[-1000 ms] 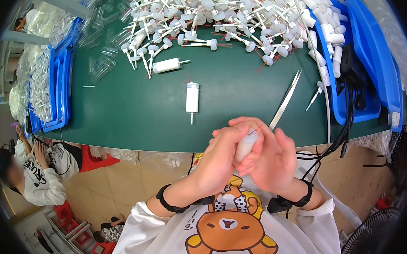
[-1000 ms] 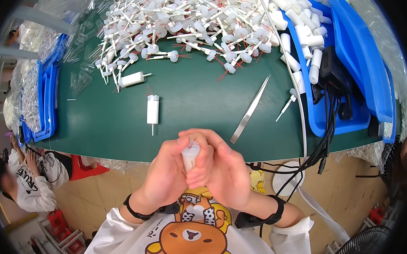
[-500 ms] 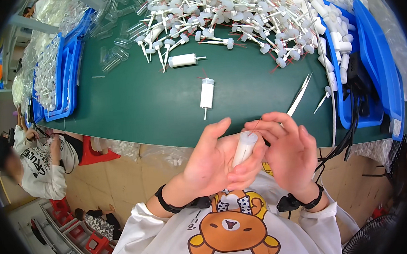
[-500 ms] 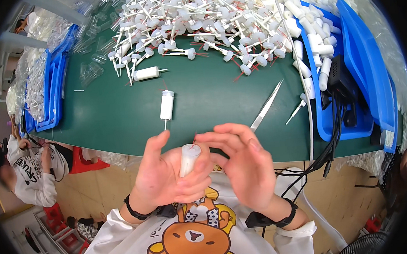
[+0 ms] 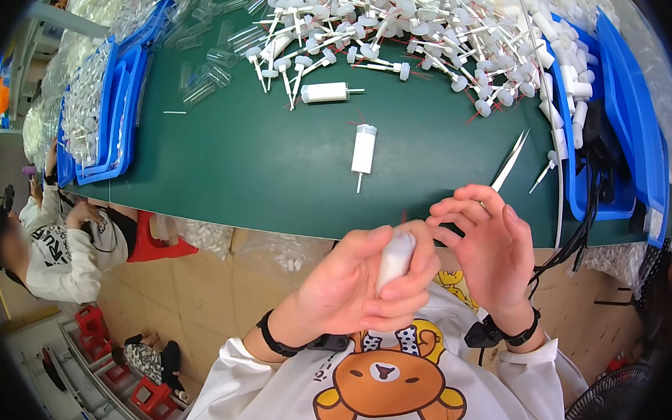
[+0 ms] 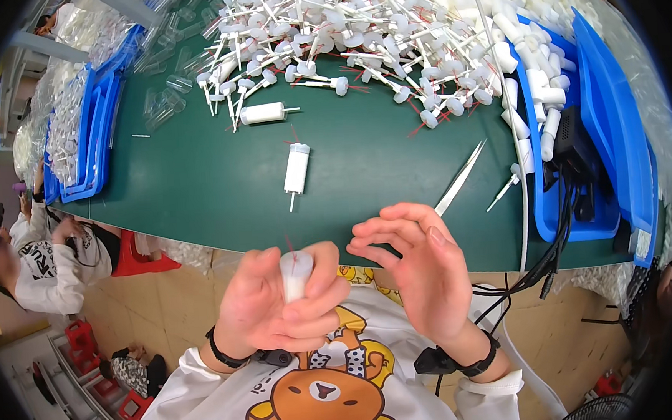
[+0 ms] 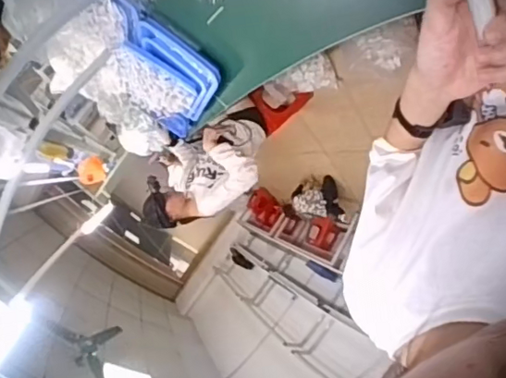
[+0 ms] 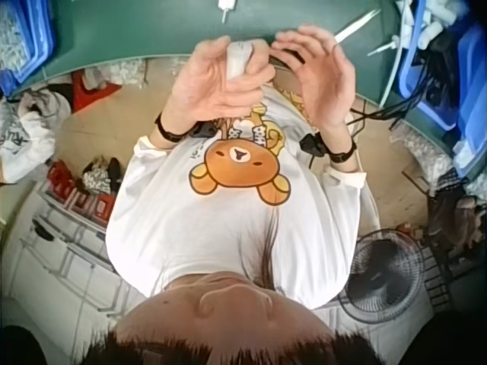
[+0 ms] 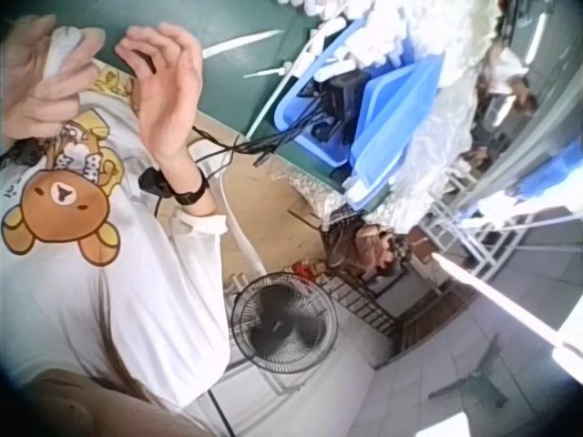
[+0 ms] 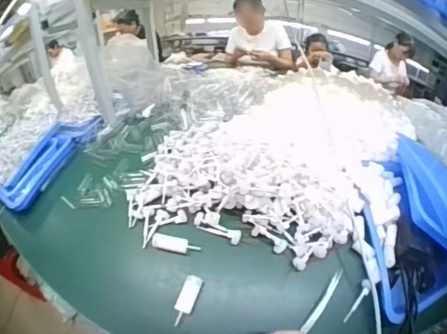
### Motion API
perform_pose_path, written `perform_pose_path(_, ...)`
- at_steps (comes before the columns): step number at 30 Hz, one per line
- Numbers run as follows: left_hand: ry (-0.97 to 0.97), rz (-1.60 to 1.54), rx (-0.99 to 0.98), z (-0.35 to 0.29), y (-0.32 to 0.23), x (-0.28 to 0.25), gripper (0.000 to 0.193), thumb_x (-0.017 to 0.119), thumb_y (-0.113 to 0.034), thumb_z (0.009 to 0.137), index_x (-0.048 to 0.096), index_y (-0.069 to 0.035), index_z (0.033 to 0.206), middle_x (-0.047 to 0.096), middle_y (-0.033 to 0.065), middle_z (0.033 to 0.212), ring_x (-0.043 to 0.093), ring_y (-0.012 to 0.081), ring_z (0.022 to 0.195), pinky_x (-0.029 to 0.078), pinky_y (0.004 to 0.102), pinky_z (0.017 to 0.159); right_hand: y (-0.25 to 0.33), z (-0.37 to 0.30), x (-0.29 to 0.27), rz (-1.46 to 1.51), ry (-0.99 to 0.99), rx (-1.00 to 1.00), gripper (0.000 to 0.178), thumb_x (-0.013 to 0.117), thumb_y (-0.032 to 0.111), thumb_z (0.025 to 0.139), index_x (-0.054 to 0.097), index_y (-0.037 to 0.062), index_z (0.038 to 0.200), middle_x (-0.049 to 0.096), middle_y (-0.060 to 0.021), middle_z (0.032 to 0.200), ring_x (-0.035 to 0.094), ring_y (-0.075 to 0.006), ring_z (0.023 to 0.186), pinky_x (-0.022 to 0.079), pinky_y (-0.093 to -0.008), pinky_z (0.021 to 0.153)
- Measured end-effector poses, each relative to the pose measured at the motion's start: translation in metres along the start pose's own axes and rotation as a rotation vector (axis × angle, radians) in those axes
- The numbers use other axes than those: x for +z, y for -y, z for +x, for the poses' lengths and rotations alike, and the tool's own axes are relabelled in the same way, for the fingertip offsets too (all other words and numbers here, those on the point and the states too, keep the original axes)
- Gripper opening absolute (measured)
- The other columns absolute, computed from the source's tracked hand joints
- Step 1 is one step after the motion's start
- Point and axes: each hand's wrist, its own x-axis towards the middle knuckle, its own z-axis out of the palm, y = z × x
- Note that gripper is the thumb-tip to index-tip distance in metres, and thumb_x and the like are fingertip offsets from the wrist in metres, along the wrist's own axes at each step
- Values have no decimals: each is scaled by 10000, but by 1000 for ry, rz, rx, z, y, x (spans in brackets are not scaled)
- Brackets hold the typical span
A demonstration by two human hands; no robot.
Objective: The person assembles small white cylindrical components by hand at a green workbench. They repeatedly pick up a white cylinder, insert a small white cap, and then insert a thin red wire into the assembly. The person handles the components one at a time, placing the finished units on the table.
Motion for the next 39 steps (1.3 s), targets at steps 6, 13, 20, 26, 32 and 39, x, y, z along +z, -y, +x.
perform_pose_path(6, -9, 73, -49, -2, -1, -9, 370, 612, -304, 835, 332, -79, 924, 372, -44, 564, 354, 57, 483, 294, 193, 355, -2, -1, 0, -69, 64, -8, 447, 383, 365, 888, 434, -18, 1112, 548, -192, 1046, 521, -266, 1030, 381, -437, 929)
perform_pose_path(13, 52, 171, -33, -4, -1, -10, 303, 581, -191, 825, 304, -102, 911, 334, -43, 567, 306, 48, 462, 253, 185, 384, -2, 0, 6, -115, 57, 17, 442, 391, 393, 870, 469, 1, 1059, 549, -132, 996, 515, -231, 999, 383, -393, 890)
perform_pose_path(20, -448, 735, 184, -24, 11, -6, 169, 509, -62, 796, 343, -86, 813, 365, -23, 660, 346, 37, 531, 298, 188, 477, 0, -1, 2, -73, 51, -8, 437, 399, 361, 877, 457, -31, 1061, 561, -190, 973, 544, -274, 942, 395, -455, 915)
perform_pose_path(26, -1026, 1262, 368, -105, 14, -68, 106, 520, -44, 728, 425, -19, 689, 413, -18, 662, 392, 75, 611, 343, 236, 564, 11, -7, -1, -128, 24, -29, 455, 400, 388, 857, 471, -28, 1027, 561, -164, 917, 565, -253, 871, 398, -492, 922)
perform_pose_path(32, -1829, 1542, 37, -205, 6, -252, 256, 618, -216, 763, 560, 33, 762, 609, 129, 781, 575, 225, 690, 445, 328, 616, 28, -10, 10, -182, 56, -31, 453, 417, 404, 850, 478, -22, 993, 564, -150, 898, 570, -231, 857, 403, -480, 912)
perform_pose_path(39, -1657, 1578, -1040, -301, -5, -421, 553, 578, -228, 743, 464, -36, 1249, 576, 239, 1120, 574, 353, 1025, 468, 400, 842, 39, -11, 24, -267, 128, -25, 420, 511, 356, 816, 480, -29, 978, 577, -145, 852, 585, -238, 823, 406, -455, 912)
